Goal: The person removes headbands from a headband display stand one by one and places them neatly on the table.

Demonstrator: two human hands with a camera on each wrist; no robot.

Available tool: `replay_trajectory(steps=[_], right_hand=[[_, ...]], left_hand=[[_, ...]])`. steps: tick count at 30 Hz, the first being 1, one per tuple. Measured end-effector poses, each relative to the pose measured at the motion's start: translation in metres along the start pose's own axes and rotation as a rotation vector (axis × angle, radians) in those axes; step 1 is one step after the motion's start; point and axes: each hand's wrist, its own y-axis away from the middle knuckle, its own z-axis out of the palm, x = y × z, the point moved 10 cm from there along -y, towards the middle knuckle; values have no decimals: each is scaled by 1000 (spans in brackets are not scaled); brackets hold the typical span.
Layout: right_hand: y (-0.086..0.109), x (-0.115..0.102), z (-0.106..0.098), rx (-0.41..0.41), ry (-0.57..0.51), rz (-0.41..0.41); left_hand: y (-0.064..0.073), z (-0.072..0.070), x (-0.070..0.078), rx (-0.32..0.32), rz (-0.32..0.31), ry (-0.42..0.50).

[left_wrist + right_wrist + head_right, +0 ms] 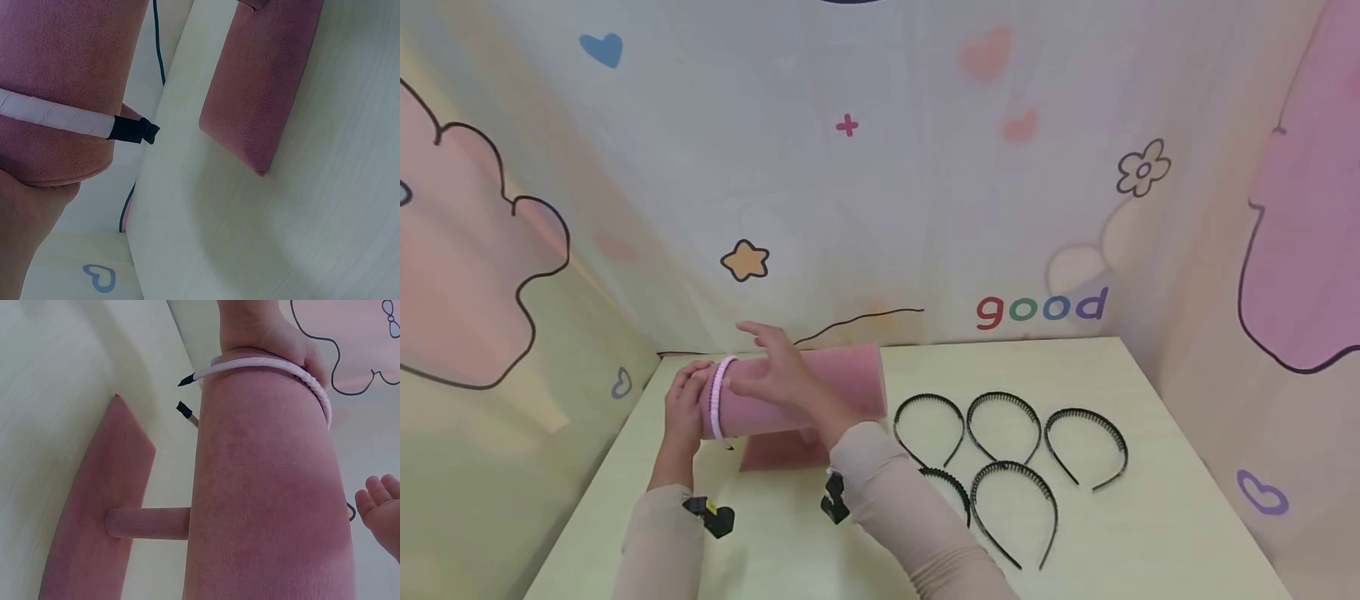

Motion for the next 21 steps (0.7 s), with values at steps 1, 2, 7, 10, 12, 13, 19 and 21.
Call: replay_trajectory(steps=[1,2,7,10,12,13,19,21], right_hand=[[-2,0,2,-4,9,4],[-4,-1,4,-7,22,10],[-12,3,11,-26,100,59],[-17,6,17,-54,135,76],[-20,8,20,-75,159,83],[-21,10,21,-82,171,95],[-23,24,26,-126,225,168],[-24,26,29,-143,254,174]], left_hand=[[0,0,1,1,-2,2],[0,0,2,-1,-1,5],[6,3,11,-23,0,10],[10,5,16,-30,-3,18],[11,6,18,-33,-1,32],[11,7,19,-36,-2,38],[12,9,19,-45,-7,37],[12,8,18,-41,-9,33]])
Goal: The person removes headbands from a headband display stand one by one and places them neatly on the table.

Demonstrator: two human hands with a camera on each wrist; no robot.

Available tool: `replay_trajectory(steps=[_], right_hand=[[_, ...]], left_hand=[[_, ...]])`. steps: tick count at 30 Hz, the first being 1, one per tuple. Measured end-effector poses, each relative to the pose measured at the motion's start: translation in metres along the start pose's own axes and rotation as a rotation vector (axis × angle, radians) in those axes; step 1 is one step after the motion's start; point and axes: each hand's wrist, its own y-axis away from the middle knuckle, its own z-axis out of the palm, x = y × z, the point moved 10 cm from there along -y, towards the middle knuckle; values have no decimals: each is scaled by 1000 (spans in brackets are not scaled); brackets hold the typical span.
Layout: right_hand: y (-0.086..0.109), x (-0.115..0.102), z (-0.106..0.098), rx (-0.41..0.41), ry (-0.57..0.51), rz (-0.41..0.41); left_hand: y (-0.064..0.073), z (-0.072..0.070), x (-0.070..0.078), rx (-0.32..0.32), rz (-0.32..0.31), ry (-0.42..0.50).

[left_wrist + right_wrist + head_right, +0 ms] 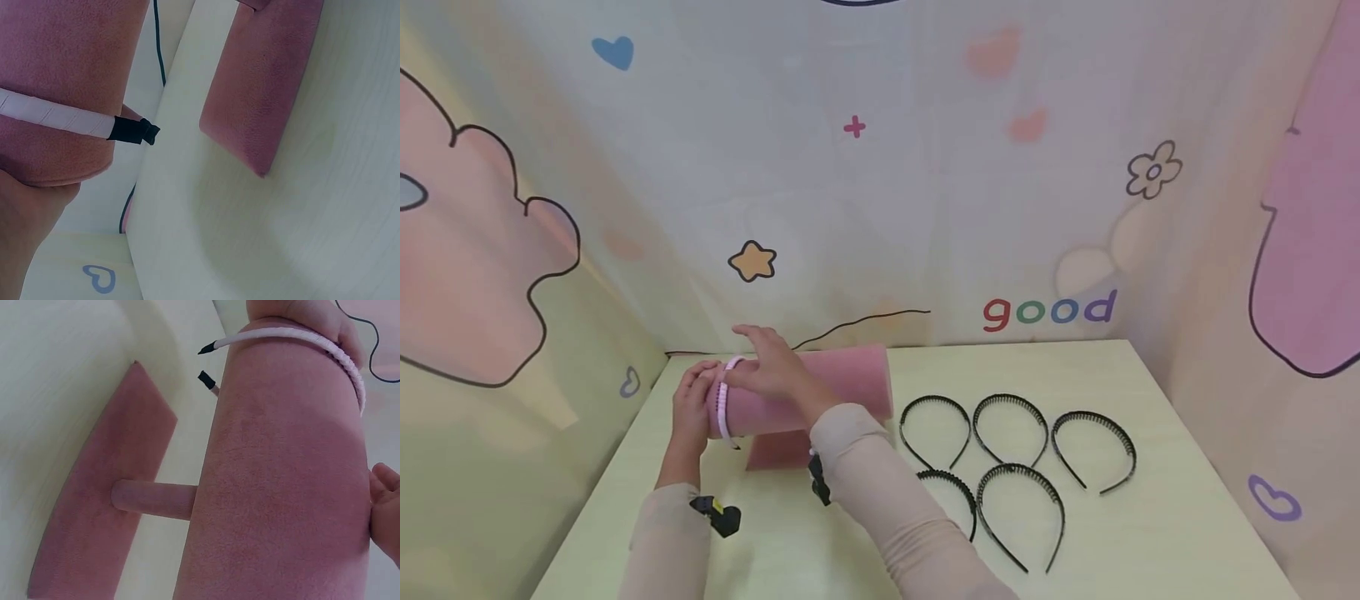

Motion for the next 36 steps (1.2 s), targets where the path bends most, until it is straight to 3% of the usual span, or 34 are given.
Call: replay_trajectory(steps=[3,9,14,22,28,36], right_hand=[[-2,0,5,-19,132,-5],[-3,0,25,-71,540,-18],[-3,-2,31,-67,735,-6],[-3,5,35,-48,859,45],[1,4,34,-44,893,47],[3,2,35,-72,907,65]], left_hand=[[0,0,-1,6,-12,-2],[-4,-4,-7,6,-15,-14],[-11,-8,-14,15,-10,-5],[-4,-3,-7,-10,-4,-37],[-10,-6,-19,8,12,-22],[-8,-6,-12,12,13,8]])
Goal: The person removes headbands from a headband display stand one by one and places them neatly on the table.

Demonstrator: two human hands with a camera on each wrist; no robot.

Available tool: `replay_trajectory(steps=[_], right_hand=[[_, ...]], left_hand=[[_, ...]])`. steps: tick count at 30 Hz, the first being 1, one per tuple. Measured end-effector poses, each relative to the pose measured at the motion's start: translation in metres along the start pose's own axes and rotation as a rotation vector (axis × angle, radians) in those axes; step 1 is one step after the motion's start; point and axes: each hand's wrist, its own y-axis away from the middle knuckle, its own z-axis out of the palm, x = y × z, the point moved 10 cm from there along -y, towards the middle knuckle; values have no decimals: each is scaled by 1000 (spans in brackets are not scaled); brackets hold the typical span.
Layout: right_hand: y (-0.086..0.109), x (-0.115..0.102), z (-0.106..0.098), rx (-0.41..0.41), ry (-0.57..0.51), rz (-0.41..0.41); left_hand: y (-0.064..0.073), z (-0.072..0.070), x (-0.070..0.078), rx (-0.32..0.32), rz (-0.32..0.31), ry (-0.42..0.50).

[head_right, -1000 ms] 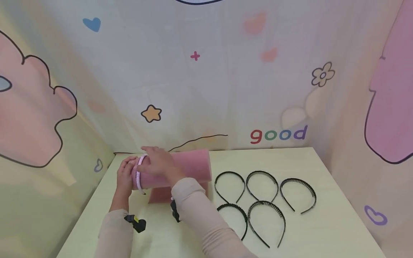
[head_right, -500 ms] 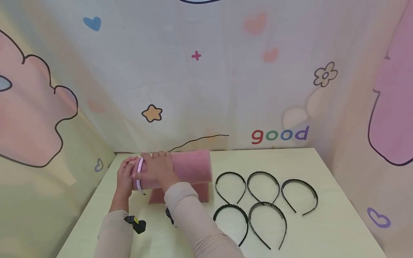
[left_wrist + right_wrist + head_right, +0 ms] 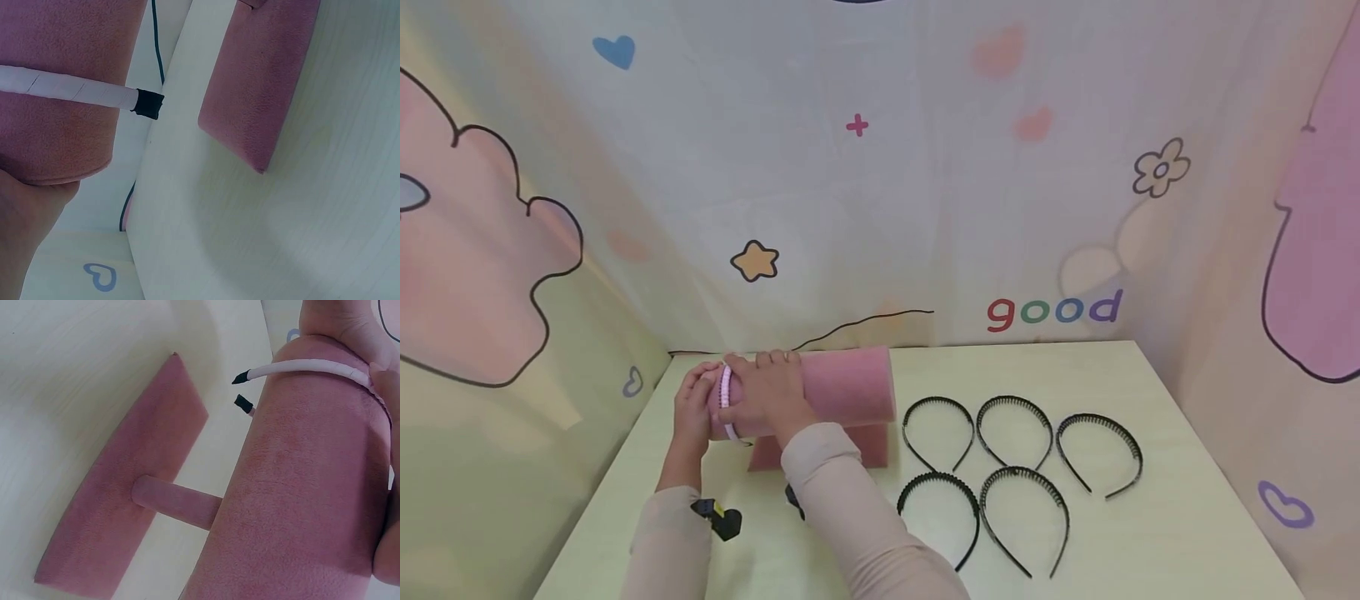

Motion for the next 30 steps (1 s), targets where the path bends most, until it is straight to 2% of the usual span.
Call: replay_trajectory(steps=[7,14,18,21,30], right_hand=[[1,-3,-2,-1,1,1],[4,4,0,-1,-30,11],[6,8,-1,14,-44,15],[9,14,-2,9,-42,33],[13,15,0,17,-60,24]], left_hand=[[8,3,14,-21,20,-7],[0,-1,1,3,-3,2],[-3,-1,0,7,25,-9],[-4,2,-1,-10,22,-22],[-3,-4,-3,11,4,-29]])
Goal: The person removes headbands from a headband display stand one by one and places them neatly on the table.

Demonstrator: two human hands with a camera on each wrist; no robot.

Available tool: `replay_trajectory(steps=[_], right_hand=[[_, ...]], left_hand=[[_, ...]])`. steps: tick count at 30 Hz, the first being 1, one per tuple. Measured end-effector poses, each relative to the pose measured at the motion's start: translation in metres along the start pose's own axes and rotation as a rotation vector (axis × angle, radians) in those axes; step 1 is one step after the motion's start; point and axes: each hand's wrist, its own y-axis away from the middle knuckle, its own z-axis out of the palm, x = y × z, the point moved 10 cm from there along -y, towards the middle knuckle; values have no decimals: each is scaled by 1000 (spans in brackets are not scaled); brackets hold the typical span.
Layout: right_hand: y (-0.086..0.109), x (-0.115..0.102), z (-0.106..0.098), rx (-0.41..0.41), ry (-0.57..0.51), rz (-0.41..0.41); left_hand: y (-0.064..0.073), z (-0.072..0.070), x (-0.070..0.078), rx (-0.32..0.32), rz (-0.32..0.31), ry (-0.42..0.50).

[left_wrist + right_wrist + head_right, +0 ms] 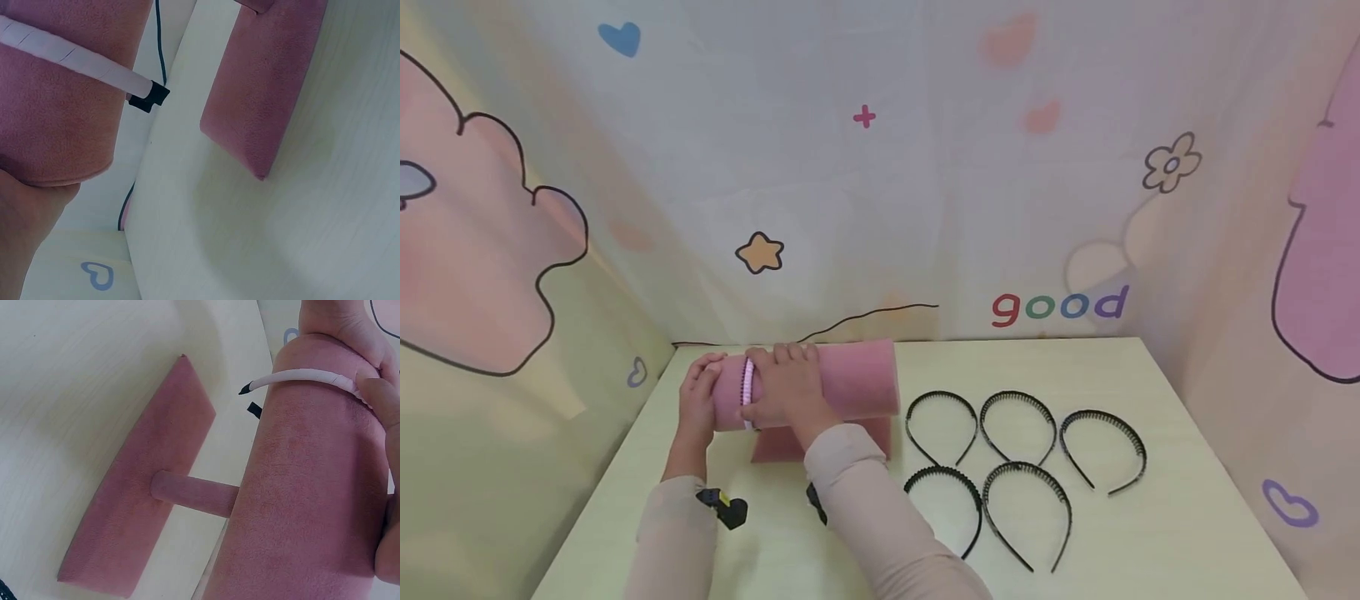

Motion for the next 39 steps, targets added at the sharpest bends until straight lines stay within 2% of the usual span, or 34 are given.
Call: replay_trajectory(steps=[5,11,16,20,23,28,34,39], right_hand=[[2,2,0,21,-5,-11],[4,7,-1,42,-5,-12],[8,12,-7,74,-3,-8],[11,14,-13,104,-18,-25],[13,15,-12,103,-22,-30],[16,16,-11,97,-36,-21],[16,16,-7,58,11,-13],[15,14,-7,56,32,-37]], left_hand=[[2,1,3,-4,-14,17],[11,9,16,-20,-21,-5],[9,8,21,1,8,-12],[1,3,10,20,31,8],[-2,0,0,27,21,9],[-1,-1,-5,30,-5,3],[2,0,-5,34,-26,-6],[2,2,-2,22,-32,-26]])
